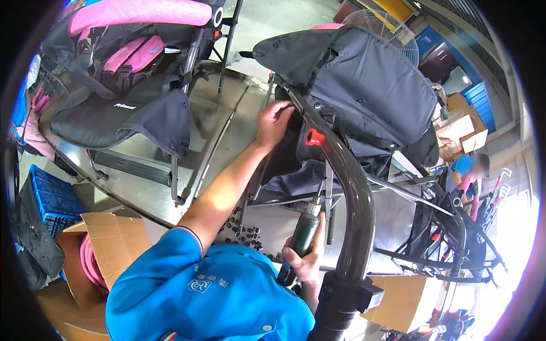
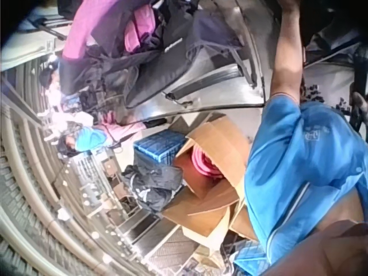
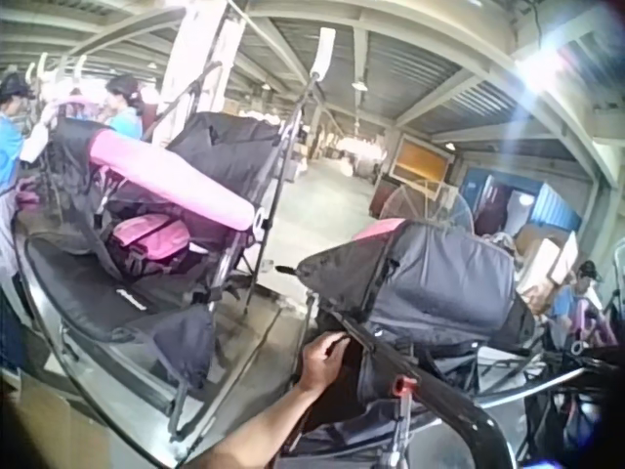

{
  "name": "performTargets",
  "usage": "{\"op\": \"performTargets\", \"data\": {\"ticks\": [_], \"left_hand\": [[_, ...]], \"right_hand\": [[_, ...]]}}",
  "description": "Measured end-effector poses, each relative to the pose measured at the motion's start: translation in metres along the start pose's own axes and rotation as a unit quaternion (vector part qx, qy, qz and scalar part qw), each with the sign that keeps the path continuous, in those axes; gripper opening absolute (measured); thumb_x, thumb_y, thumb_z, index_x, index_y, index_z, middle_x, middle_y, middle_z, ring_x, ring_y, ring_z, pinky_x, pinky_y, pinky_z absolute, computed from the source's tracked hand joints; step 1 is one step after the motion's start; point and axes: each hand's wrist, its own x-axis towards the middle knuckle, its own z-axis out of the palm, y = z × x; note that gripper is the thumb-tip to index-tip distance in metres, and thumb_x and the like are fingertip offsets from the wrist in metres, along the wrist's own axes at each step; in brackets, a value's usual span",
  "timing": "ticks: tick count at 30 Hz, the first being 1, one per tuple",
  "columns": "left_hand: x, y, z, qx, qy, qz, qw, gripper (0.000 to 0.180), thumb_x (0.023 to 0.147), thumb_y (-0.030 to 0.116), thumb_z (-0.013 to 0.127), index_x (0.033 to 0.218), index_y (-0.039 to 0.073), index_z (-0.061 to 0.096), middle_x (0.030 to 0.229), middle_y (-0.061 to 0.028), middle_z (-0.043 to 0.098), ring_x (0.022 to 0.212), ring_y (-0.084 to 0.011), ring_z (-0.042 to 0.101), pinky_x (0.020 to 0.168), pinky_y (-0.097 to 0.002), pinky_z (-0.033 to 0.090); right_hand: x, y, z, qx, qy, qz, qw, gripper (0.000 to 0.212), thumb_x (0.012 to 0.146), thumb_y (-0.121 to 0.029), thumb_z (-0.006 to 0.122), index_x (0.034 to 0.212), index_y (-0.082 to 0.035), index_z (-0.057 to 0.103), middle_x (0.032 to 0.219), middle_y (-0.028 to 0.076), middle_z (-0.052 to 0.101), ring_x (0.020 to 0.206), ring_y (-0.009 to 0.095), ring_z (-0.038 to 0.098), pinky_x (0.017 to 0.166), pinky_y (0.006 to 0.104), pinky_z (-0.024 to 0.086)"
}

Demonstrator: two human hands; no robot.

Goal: The person uses a corded electric screwdriver to attach and tighten screws on the frame of a stroller. They repeatedly pick up screws from the table, position them into holes on the stroller frame, and drive them in with the tool. The person adjusts the stroller's position on the table to access different attachment points.

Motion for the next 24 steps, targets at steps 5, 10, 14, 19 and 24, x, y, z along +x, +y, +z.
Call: {"op": "performTargets", "data": {"ticks": [5,10,14,19,24], "left_hand": [[0.004,-0.008,-0.002,-0.067,0.001,-0.074,0.995,0.009,0.084,0.003,0.068,0.091,-0.002,0.070,0.082,-0.0138,0.070,0.073,-0.0173,0.067,0.066,-0.0267,0.051],[-0.013,0.010,0.007,0.046,0.025,0.043,0.998,0.011,0.084,0.000,0.069,0.095,-0.002,0.070,0.088,-0.0114,0.070,0.077,-0.0178,0.067,0.068,-0.0267,0.051],[-0.020,0.016,0.005,0.102,0.004,0.112,0.988,0.020,0.081,0.002,0.072,0.100,0.000,0.066,0.099,-0.0147,0.067,0.085,-0.0282,0.066,0.072,-0.0328,0.053],[0.001,0.019,0.003,0.064,-0.012,0.107,0.992,0.025,0.076,-0.002,0.073,0.096,0.001,0.059,0.099,-0.0155,0.066,0.091,-0.0336,0.065,0.076,-0.0365,0.052],[-0.006,0.006,0.012,-0.048,-0.036,0.001,0.998,0.033,0.076,-0.006,0.068,0.107,0.002,0.056,0.097,-0.0163,0.062,0.089,-0.0351,0.063,0.080,-0.0381,0.050]], "right_hand": [[0.004,0.009,-0.001,-0.015,-0.014,-0.027,0.999,0.126,0.069,-0.031,0.086,0.155,-0.014,-0.005,0.074,0.013,0.060,0.060,0.019,0.062,0.054,0.0312,0.054],[0.007,0.005,0.000,-0.021,-0.013,-0.015,1.000,0.125,0.069,-0.029,0.085,0.155,-0.012,-0.004,0.077,0.012,0.061,0.064,0.018,0.062,0.058,0.0298,0.053],[0.017,-0.008,0.011,-0.005,-0.018,0.005,1.000,0.122,0.069,-0.023,0.084,0.155,-0.009,-0.002,0.079,0.009,0.060,0.068,0.016,0.062,0.064,0.0286,0.052],[0.047,-0.014,0.026,-0.001,-0.063,-0.006,0.998,0.116,0.072,-0.014,0.076,0.155,-0.014,-0.005,0.074,0.009,0.060,0.060,0.016,0.061,0.056,0.0287,0.052],[0.083,-0.029,0.059,0.039,-0.058,-0.003,0.998,0.113,0.075,-0.020,0.074,0.155,-0.015,-0.006,0.068,0.012,0.059,0.052,0.019,0.060,0.050,0.0309,0.052]]}}
